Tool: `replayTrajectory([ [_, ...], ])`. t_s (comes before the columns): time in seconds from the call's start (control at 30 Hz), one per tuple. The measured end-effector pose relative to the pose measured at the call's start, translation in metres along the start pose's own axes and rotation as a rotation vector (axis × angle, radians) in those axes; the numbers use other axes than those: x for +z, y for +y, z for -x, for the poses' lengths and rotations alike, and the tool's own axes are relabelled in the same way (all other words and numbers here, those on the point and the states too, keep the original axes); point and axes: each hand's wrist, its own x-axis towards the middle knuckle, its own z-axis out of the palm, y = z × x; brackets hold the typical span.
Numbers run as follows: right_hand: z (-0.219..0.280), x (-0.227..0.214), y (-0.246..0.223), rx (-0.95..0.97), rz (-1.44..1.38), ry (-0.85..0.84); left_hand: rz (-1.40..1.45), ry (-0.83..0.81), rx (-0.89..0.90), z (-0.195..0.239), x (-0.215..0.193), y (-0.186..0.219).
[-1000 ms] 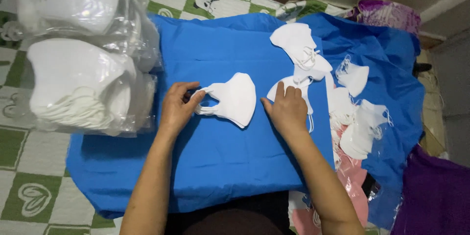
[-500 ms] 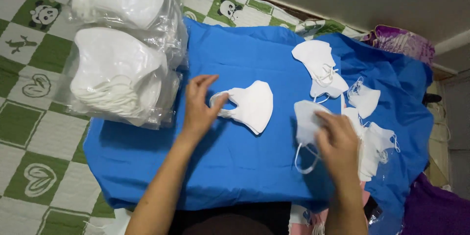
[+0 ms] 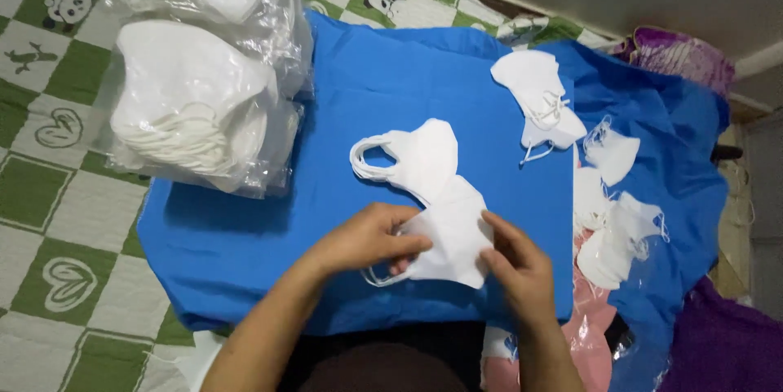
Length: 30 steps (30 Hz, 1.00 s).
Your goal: Packaging individual face masks into clear plastic bags and organizing stacks of masks.
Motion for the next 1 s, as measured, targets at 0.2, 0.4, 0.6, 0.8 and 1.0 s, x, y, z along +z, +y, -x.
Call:
replayTrajectory([
  [0.2, -0.029, 0.023, -0.008, -0.334, 0.224, 0.010, -0.400, 0.182, 0.139, -0.008, -0.035, 0.001],
  [0.4, -0.068, 0.050, -0.011, -0.374, 0.157, 0.061, -0.681, 0.659, 0.314, -0.036, -0.078, -0.010],
  [0.6, -0.104, 0.063, 0.013, -0.392, 0.314, 0.036, -0.723, 0.807, 0.368, -0.059, -0.090, -0.023],
  [0.8, -0.109, 0.061, 0.019, -0.417, 0.671, 0.026, -0.735, 0.802, 0.316, -0.064, -0.096, -0.037],
  [1.0, -0.108, 0.060, 0.017, -0.450, 0.801, 0.043, -0.673, 0.753, 0.332, -0.061, -0.095, -0.040],
])
